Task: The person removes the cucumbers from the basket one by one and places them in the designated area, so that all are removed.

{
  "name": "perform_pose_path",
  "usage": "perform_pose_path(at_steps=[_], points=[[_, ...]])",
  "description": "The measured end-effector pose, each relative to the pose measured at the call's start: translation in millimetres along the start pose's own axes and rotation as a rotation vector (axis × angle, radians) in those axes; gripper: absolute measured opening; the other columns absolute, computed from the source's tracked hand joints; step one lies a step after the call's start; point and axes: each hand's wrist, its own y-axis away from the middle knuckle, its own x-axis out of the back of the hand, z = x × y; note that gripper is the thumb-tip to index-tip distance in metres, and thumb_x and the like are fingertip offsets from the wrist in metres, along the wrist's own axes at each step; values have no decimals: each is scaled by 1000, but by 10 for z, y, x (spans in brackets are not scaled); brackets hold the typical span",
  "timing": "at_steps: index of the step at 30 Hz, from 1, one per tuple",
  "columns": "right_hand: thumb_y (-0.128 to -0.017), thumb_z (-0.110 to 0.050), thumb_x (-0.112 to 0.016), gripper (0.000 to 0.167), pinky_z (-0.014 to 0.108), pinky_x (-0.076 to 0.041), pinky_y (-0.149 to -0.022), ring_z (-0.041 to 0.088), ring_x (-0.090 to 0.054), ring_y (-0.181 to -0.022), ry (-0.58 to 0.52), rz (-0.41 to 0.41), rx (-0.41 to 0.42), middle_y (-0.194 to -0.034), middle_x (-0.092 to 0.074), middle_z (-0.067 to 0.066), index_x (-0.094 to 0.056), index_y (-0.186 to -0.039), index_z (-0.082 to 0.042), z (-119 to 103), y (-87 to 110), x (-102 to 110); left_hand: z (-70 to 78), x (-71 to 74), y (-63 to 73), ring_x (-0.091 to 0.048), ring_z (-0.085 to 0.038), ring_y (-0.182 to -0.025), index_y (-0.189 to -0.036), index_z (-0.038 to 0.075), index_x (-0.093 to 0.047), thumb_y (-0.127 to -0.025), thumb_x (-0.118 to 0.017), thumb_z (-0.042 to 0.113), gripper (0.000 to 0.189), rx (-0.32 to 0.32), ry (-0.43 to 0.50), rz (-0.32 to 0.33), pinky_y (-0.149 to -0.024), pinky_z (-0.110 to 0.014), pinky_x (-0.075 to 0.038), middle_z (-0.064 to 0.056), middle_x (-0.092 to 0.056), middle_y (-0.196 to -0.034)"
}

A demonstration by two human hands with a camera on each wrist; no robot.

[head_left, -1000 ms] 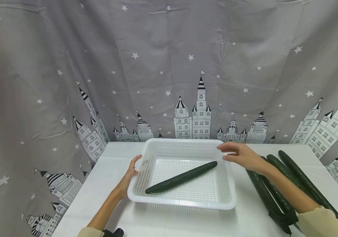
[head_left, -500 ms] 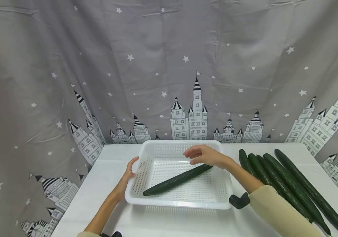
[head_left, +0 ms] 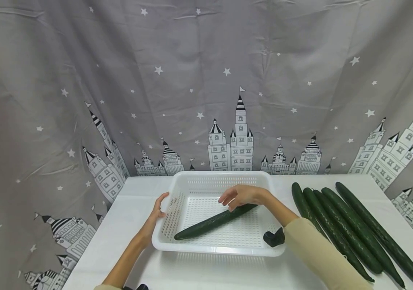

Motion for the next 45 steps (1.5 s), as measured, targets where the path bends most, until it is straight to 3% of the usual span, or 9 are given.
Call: perform_pose_path(at_steps=[6, 11, 14, 22, 30, 39, 42, 45], points=[[-84, 10, -67, 39, 35, -50, -92, 29, -59, -117, 85, -29, -11, -124, -64, 18, -64, -123, 8, 55, -73, -19, 14, -18, -12, -29, -54, -137, -157, 28, -9, -88, -32, 20, 74, -18, -24, -16, -96, -58, -40, -22, -14, -160], [-79, 10, -72, 44, 32, -45, -98, 20, -57, -119, 341, -111, 37, -124, -66, 7, -68, -122, 0, 101, -173, -67, 8, -12, -9, -29, -53, -137, -157, 28, -10, -87, -32, 20, 74, -15, -22, -7, -97, -57, -39, -22, -15, -160], [-78, 11, -73, 46, 30, -43, -99, 18, -58, -117, 427, -136, 71, -122, -66, 4, -68, -123, -3, 120, -223, -98, -3, -2, -2, -29, -52, -137, -157, 28, -10, -87, -32, 21, 74, -11, -33, 0, -98, -58, -37, -22, -15, -160], [-80, 16, -67, 46, 33, -45, -95, 17, -59, -108, 410, -133, 65, -112, -66, 2, -68, -122, -4, 102, -198, -140, 2, -16, 1, -29, -53, -137, -157, 26, -9, -86, -32, 21, 74, -13, -51, 14, -99, -58, -37, -23, -16, -160], [-83, 15, -60, 49, 36, -42, -102, 24, -54, -121, 479, -148, 153, -127, -62, 8, -64, -129, -2, -10, -111, -147, 10, -23, 5, -23, -56, -139, -157, 29, -9, -87, -32, 21, 74, -7, -41, 3, -100, -66, -33, -22, -11, -162], [-88, 7, -59, 47, 38, -45, -96, 26, -56, -112, 480, -51, 259, -120, -63, 6, -61, -133, -5, -237, 96, -77, 22, -25, -5, -37, -55, -132, -156, 31, -10, -87, -30, 19, 73, 7, -33, 11, -88, -56, -48, -22, -14, -161], [-91, 3, -61, 46, 40, -44, -98, 26, -56, -116, 457, -10, 282, -126, -62, 7, -60, -135, -6, -314, 205, -73, 19, -23, -2, -38, -55, -131, -156, 30, -9, -87, -30, 20, 73, 1, -42, 7, -90, -56, -47, -22, -14, -161], [-94, -1, -61, 45, 42, -43, -101, 26, -54, -122, 425, 34, 304, -133, -60, 7, -58, -138, -7, -382, 331, -72, 9, -24, -1, -29, -54, -137, -157, 27, -8, -87, -32, 21, 74, -2, -61, 16, -99, -63, -37, -21, -9, -162]])
